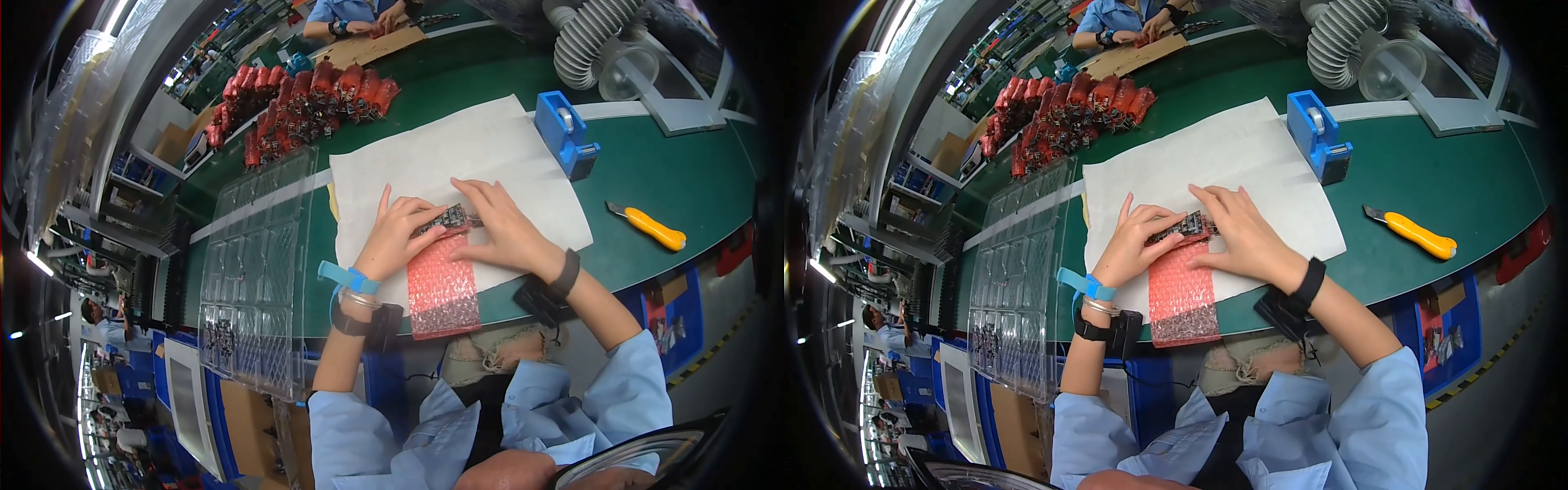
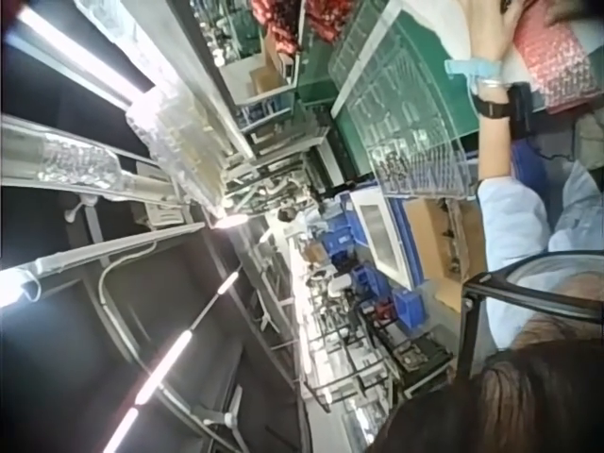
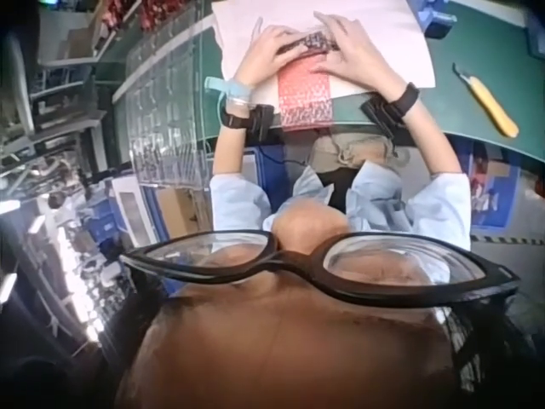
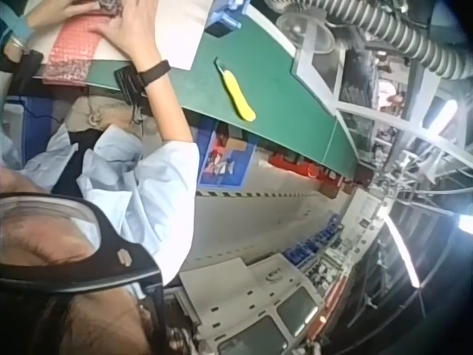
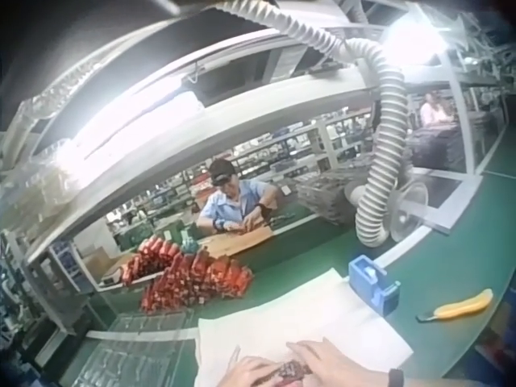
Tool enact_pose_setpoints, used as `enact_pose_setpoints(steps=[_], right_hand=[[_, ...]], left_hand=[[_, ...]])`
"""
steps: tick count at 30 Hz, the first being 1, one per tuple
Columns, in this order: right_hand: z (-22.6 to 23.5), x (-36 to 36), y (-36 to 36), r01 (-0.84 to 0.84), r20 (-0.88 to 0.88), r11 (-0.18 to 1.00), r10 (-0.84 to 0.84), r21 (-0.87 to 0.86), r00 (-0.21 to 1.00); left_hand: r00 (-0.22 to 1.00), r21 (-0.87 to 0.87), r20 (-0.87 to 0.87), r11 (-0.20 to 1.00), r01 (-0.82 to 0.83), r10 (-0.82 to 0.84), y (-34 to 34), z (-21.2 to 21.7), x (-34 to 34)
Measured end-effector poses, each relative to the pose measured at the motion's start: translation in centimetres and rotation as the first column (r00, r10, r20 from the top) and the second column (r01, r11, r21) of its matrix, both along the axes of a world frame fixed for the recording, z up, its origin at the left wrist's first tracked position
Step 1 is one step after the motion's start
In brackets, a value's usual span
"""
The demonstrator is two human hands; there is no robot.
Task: Wrapping electronic components in red bubble wrap and securing them with tape.
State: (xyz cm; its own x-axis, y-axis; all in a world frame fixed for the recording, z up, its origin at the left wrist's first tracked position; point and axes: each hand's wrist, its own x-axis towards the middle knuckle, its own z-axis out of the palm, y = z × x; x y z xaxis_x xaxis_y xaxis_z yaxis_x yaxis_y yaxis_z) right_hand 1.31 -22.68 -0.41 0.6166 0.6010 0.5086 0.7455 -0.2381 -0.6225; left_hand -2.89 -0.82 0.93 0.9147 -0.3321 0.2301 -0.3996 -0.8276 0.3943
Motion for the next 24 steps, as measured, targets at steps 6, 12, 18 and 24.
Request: enact_pose_setpoints(steps=[6,12,18,24], right_hand=[[-0.7,-6.1,-1.2,-0.21,0.048,0.966,0.219,-0.153,0.974],[-1.8,-6.9,-2.3,-0.306,0.129,0.921,0.343,-0.243,0.93],[-0.7,-6.1,-3.3,-0.328,0.09,0.907,0.362,-0.264,0.928],[1.8,-0.9,-0.3,-0.076,0.092,0.997,0.075,0.008,0.993]], left_hand=[[0.998,-0.029,-0.043,0.999,-0.043,0.042,-0.5,0.0,-0.6],[0.992,-0.015,-0.116,0.998,-0.06,0.057,-0.5,0.6,-0.9],[0.99,0.023,-0.113,0.997,-0.08,0.082,-0.9,0.9,-1.2],[0.985,-0.021,-0.149,0.995,-0.093,0.089,-0.6,0.6,-1.2]])
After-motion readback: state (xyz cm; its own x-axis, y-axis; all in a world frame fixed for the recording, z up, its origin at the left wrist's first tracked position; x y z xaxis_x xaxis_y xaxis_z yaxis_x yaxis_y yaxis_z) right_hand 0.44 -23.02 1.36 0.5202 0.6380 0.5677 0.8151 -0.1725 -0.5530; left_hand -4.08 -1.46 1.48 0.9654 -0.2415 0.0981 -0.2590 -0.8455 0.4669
